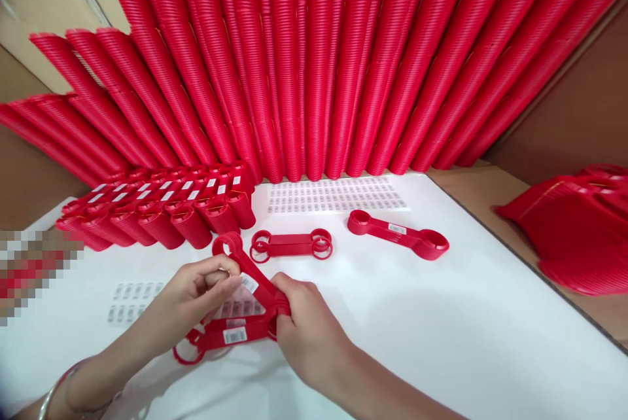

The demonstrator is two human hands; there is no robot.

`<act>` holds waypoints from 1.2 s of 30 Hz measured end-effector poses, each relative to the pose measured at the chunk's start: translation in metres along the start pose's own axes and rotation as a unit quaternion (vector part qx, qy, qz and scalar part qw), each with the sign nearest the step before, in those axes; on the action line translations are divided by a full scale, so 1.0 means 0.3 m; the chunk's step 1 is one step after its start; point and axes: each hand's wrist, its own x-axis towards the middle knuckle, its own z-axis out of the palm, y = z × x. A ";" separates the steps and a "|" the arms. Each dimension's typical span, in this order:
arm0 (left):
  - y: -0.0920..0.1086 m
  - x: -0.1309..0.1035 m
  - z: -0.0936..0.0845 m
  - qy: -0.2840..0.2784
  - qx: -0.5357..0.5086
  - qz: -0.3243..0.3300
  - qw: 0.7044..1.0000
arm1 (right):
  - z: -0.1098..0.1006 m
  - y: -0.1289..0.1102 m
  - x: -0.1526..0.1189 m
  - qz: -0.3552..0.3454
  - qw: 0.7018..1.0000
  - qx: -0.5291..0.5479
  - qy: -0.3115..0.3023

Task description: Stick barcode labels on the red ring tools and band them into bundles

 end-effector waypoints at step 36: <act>-0.012 -0.012 -0.052 0.161 0.446 0.185 0.861 | -0.003 0.006 -0.003 0.023 0.994 0.105 0.011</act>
